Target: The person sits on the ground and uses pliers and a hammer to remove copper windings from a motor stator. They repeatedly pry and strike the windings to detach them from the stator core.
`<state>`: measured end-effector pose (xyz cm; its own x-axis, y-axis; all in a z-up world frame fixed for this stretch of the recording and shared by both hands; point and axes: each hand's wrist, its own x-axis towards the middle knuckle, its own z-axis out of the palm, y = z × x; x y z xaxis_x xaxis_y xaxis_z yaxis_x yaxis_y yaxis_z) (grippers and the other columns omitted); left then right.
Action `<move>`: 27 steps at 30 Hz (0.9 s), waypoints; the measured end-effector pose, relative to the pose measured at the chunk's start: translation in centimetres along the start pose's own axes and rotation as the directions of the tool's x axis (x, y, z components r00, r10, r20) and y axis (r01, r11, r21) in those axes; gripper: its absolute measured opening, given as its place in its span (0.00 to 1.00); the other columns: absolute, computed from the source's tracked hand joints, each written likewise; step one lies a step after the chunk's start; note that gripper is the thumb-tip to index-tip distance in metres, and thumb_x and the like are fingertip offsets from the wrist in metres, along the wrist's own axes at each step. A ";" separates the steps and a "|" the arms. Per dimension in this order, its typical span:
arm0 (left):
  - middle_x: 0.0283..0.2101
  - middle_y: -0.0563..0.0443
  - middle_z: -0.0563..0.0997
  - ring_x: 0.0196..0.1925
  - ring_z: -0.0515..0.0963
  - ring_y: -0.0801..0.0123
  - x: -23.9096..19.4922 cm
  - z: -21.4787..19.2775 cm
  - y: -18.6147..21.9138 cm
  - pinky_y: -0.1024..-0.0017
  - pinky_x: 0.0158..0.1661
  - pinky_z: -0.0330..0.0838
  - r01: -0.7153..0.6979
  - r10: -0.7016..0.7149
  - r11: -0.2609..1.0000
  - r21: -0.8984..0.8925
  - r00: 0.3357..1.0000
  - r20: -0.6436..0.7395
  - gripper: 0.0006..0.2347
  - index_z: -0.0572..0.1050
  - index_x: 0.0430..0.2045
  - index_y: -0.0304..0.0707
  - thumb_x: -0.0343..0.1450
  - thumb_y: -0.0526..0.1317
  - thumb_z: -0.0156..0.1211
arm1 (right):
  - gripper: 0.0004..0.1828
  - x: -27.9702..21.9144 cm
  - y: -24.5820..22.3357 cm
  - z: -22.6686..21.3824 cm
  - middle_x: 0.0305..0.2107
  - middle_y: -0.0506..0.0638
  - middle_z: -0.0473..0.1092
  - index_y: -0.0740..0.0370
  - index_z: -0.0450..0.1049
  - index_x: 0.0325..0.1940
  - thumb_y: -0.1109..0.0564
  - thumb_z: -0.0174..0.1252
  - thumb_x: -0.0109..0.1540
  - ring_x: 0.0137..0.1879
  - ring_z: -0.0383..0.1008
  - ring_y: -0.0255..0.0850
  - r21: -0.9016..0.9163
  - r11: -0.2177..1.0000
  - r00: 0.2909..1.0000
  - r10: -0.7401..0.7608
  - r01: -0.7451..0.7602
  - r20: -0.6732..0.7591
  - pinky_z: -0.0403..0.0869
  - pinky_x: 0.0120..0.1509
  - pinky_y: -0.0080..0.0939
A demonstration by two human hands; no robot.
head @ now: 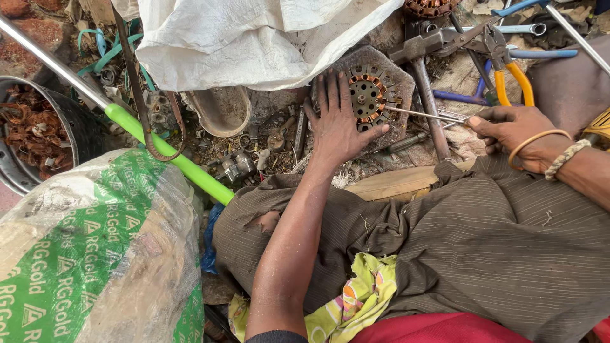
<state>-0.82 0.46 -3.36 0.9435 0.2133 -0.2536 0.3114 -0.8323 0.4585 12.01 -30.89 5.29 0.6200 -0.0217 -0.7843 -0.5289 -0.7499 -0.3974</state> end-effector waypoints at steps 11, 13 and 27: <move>0.78 0.29 0.33 0.80 0.31 0.39 0.0 0.1 1.3 0.22 0.67 0.34 0.062 -0.062 0.998 0.003 0.997 -0.049 0.61 0.30 0.73 0.33 0.60 0.80 0.52 | 0.12 -11.3 -10.7 0.6 0.36 0.52 0.80 0.55 0.83 0.45 0.49 0.61 0.63 0.36 0.79 0.41 -0.907 -0.044 0.415 -0.879 0.420 0.235 0.75 0.36 0.39; 0.77 0.29 0.33 0.80 0.33 0.38 -0.1 -0.3 1.5 0.22 0.67 0.34 0.048 -0.050 0.999 -0.027 0.994 -0.097 0.62 0.30 0.73 0.32 0.60 0.80 0.53 | 0.09 -13.6 -12.1 2.4 0.35 0.48 0.79 0.52 0.84 0.42 0.52 0.62 0.60 0.39 0.79 0.38 -0.899 -0.325 0.198 -0.899 0.292 0.390 0.76 0.38 0.36; 0.76 0.30 0.50 0.78 0.52 0.37 0.6 -3.0 1.8 0.31 0.70 0.45 0.117 -0.114 0.993 -0.032 0.989 0.094 0.63 0.34 0.78 0.46 0.55 0.80 0.61 | 0.31 -4.0 -2.4 -3.2 0.23 0.63 0.76 0.69 0.80 0.56 0.37 0.65 0.65 0.22 0.71 0.48 -0.592 0.791 0.916 -0.340 0.155 -0.214 0.68 0.25 0.48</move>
<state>0.63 0.59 -0.17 0.8869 0.2575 -0.3835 0.4235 -0.7848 0.4525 12.66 -31.17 10.87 0.8719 0.0935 -0.4806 0.0208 -0.9878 -0.1544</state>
